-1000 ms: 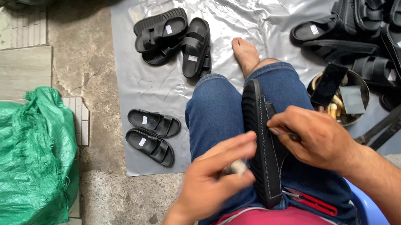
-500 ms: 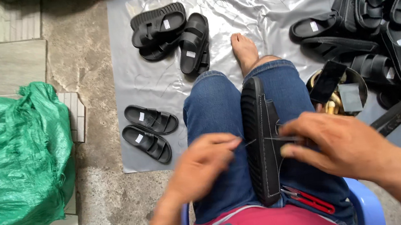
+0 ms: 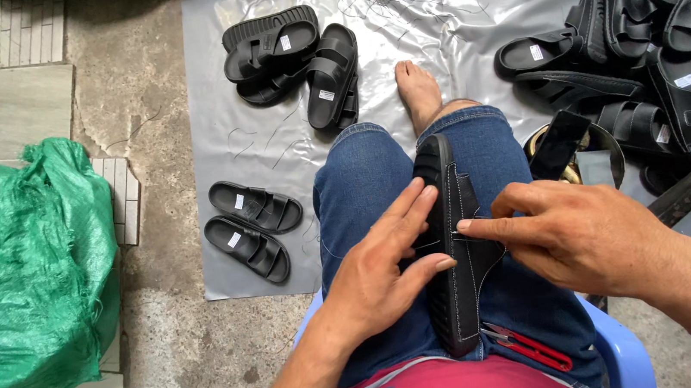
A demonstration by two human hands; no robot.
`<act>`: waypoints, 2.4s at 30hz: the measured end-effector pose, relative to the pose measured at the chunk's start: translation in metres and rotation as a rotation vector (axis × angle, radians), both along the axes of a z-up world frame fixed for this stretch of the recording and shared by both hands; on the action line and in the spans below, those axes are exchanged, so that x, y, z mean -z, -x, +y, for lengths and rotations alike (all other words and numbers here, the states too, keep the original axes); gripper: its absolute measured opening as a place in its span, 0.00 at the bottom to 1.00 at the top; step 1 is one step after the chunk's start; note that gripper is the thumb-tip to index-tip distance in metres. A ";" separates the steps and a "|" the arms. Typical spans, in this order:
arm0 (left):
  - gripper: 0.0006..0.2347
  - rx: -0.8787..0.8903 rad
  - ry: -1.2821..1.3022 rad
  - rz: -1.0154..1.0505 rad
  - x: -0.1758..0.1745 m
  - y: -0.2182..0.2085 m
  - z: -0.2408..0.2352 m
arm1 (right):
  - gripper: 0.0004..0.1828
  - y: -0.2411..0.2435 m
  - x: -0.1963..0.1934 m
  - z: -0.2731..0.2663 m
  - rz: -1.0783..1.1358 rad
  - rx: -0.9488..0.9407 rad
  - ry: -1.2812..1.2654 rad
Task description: The person sits on a blue plastic chair and sews a black slipper using a needle and thread. They hold the slipper on their lap and repeatedly push the needle through the sole and upper, pulling the thread tight to secure the parts together.
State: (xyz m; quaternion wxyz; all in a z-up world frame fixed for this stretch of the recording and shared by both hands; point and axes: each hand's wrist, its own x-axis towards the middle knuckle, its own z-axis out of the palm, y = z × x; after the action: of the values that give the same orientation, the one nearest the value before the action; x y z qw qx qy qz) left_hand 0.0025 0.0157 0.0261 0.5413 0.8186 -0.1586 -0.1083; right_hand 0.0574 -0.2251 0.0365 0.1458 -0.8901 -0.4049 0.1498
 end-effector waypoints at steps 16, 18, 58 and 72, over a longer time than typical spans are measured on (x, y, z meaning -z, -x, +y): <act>0.26 0.039 -0.045 -0.004 0.015 -0.010 -0.005 | 0.23 0.022 -0.018 0.015 -0.377 -0.089 0.196; 0.25 -0.003 -0.120 0.034 0.015 -0.010 -0.006 | 0.19 0.021 -0.017 0.017 -0.406 -0.049 0.097; 0.09 -0.270 -0.165 0.219 -0.003 -0.008 -0.006 | 0.20 0.021 -0.008 0.021 -0.090 0.177 -0.227; 0.22 0.188 -0.510 0.194 -0.027 -0.024 -0.008 | 0.33 0.017 0.007 -0.012 0.081 0.044 -0.076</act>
State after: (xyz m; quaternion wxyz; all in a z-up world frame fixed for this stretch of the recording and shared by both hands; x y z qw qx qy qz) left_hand 0.0267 0.0073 0.0534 0.3179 0.8959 -0.1492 -0.2721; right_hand 0.0406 -0.2373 0.0292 0.1989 -0.8858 -0.3846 0.1669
